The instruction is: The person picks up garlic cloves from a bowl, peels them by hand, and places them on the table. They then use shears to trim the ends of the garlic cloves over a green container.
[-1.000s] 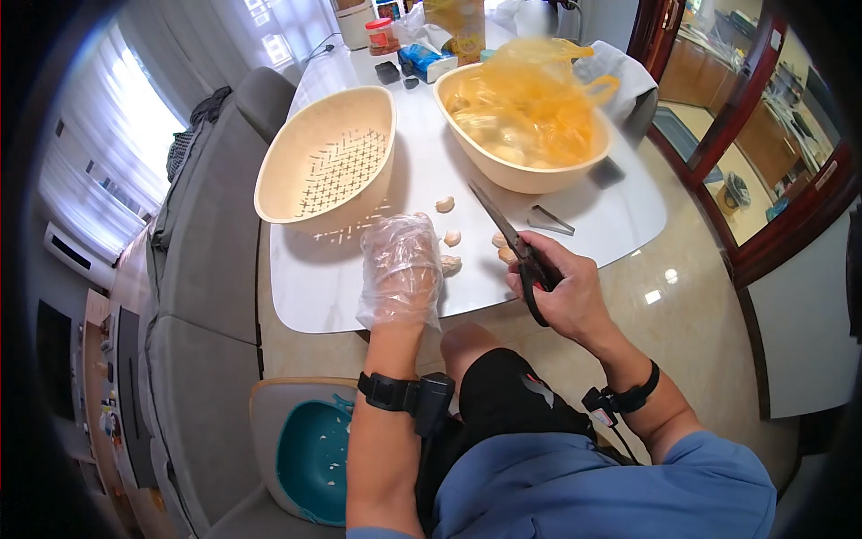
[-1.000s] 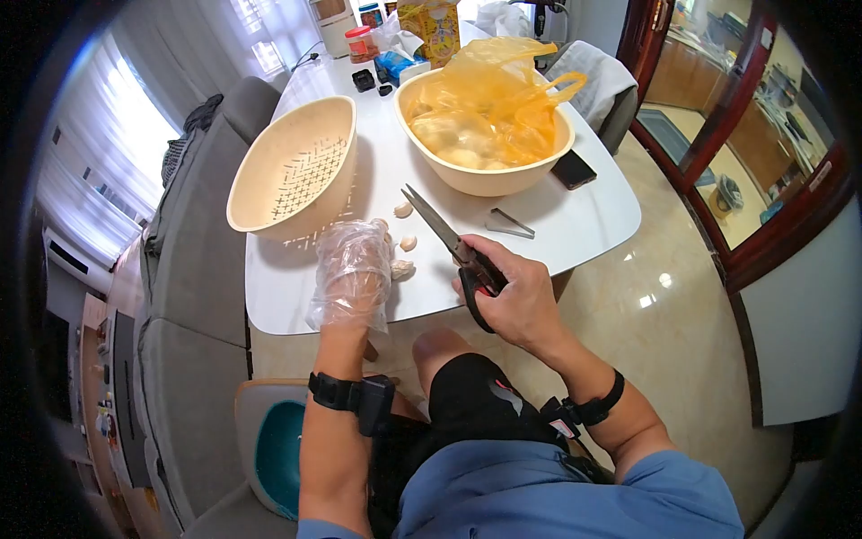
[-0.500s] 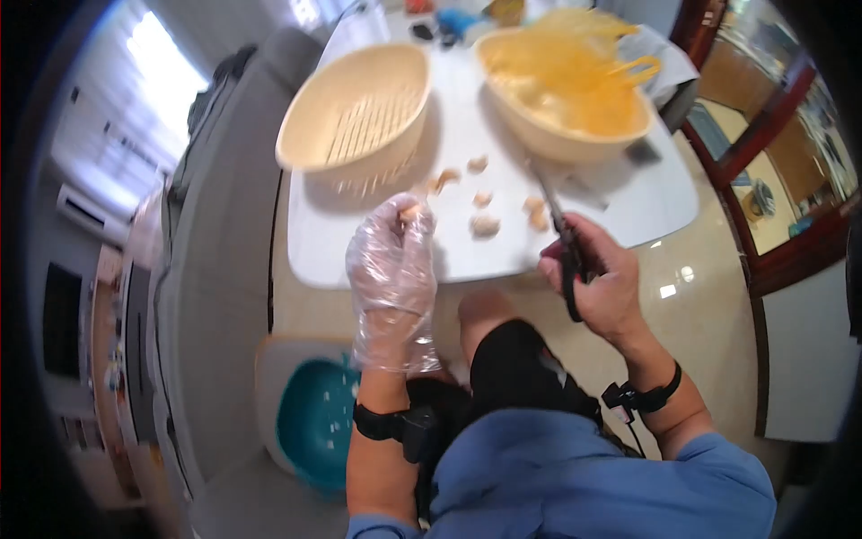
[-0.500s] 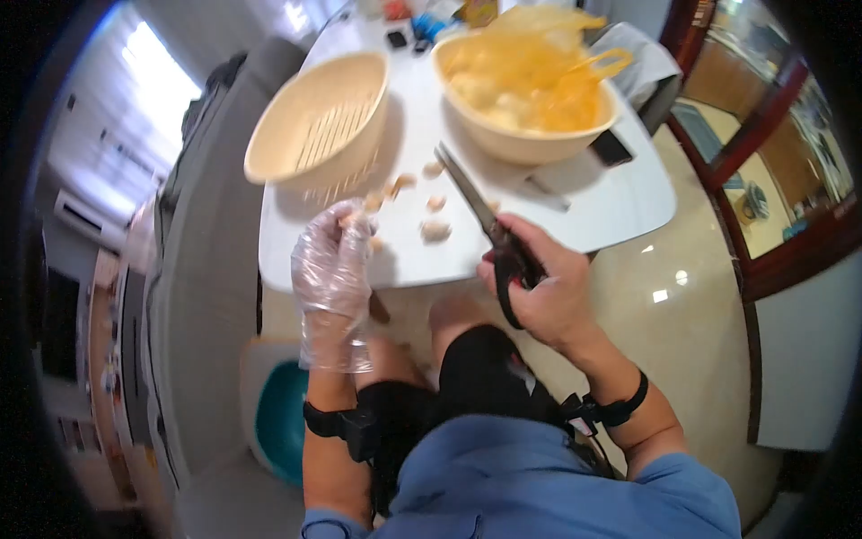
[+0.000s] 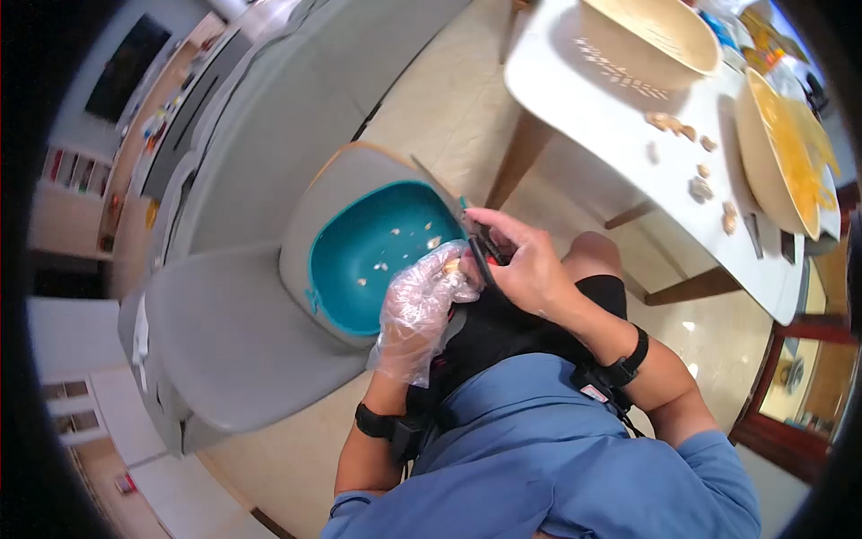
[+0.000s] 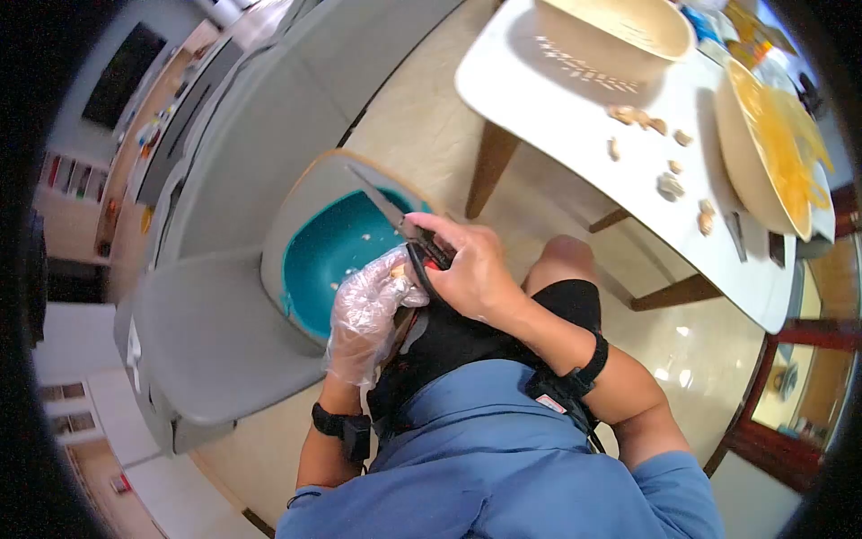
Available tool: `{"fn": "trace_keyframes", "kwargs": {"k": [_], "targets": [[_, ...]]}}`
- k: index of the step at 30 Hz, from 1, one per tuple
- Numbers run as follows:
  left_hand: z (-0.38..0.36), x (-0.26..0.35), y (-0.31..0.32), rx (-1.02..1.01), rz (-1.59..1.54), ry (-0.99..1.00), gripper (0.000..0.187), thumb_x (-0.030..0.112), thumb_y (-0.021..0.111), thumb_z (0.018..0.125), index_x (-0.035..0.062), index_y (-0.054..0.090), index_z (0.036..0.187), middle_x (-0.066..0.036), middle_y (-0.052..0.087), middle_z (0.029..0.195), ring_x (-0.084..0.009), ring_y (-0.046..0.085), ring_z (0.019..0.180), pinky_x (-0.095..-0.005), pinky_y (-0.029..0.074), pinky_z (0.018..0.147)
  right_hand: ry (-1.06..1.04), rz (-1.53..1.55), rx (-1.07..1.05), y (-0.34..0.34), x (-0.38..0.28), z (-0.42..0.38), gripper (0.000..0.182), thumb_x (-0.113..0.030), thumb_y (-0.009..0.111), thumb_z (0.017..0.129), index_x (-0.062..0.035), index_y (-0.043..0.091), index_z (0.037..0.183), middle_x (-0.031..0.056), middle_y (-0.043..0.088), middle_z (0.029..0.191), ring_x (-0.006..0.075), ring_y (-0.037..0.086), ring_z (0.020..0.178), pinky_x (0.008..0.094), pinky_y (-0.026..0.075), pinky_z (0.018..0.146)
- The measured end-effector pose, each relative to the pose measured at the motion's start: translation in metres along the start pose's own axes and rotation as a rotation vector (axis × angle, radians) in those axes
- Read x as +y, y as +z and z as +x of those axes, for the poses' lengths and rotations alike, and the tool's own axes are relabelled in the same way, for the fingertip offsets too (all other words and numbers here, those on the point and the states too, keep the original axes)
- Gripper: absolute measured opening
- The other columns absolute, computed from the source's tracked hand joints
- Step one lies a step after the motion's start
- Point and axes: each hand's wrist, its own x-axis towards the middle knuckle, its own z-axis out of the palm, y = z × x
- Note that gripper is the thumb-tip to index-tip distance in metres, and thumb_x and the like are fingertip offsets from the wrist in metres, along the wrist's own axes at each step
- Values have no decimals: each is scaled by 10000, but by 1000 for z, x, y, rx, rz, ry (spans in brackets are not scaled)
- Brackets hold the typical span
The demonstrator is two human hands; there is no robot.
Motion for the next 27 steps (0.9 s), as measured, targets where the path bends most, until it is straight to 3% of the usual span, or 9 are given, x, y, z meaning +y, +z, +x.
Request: {"fn": "trace_keyframes", "kwargs": {"k": [1, 6, 8, 11, 17, 20, 23, 25, 27], "targets": [[-5, -1, 0, 60, 222, 176, 276, 38, 631, 972, -62, 697, 1220, -167, 766, 1079, -235, 744, 928, -357, 587, 849, 3, 13, -33, 5, 1, 0, 538, -78, 847, 838, -36, 655, 1339, 78, 745, 920, 78, 654, 822, 269, 542, 759], [-25, -17, -26, 138, 299, 169, 298, 66, 662, 959, -78, 692, 1218, -159, 763, 1080, -227, 735, 913, -345, 576, 824, 187, 178, -166, 41, -4, 2, 573, -58, 843, 860, -15, 605, 1379, 20, 717, 940, 62, 631, 815, 234, 522, 748], [-32, -25, -28, 185, -130, -134, 331, 83, 672, 976, -81, 670, 1264, -121, 745, 1066, -181, 708, 880, -307, 563, 777, 281, 248, -214, 48, -6, 4, 594, -67, 849, 869, -14, 583, 1398, 10, 702, 951, 62, 627, 827, 227, 515, 757], [-38, -37, -26, 212, -523, -242, 367, 95, 680, 989, -79, 644, 1310, -82, 717, 1062, -129, 670, 870, -260, 541, 755, 437, 438, -283, 55, -11, 8, 595, -78, 823, 901, -21, 553, 1427, 24, 706, 953, 75, 637, 830, 226, 514, 764], [-45, -43, -31, 322, -582, -240, 366, 109, 676, 1002, -61, 641, 1324, -41, 705, 1012, -104, 641, 834, -235, 521, 746, 513, 458, -311, 76, -2, 1, 564, -81, 800, 928, -14, 545, 1426, 40, 709, 953, 82, 646, 830, 233, 520, 779], [-41, -46, -41, 302, -198, -157, 314, 141, 597, 1064, -45, 641, 1313, -19, 683, 914, -85, 607, 791, -247, 503, 725, 401, 422, -244, 81, 9, -2, 545, -93, 805, 916, -6, 568, 1399, -24, 673, 883, 56, 605, 785, 235, 507, 704], [-44, -36, -43, 300, -402, -271, 277, 167, 578, 1076, -41, 660, 1239, -27, 681, 882, -97, 612, 782, -261, 510, 731, 201, 29, -364, 54, -3, 7, 514, -84, 812, 868, -39, 624, 1344, 19, 706, 917, 131, 662, 801, 286, 534, 739], [-45, -47, -51, 241, -387, -243, 264, 172, 562, 1083, -40, 661, 1206, -29, 670, 863, -101, 604, 770, -264, 505, 722, -263, -402, -478, 34, -21, 20, 526, -56, 793, 800, -69, 658, 1308, 91, 721, 963, 242, 706, 859, 354, 558, 778], [-45, -49, -56, 174, -373, -213, 259, 176, 546, 1089, -39, 662, 1173, -30, 660, 845, -104, 596, 757, -268, 500, 713, -256, -400, -532, 19, -19, 28, 558, -98, 778, 755, -100, 666, 1302, 130, 704, 972, 324, 691, 914, 418, 547, 812]]}}
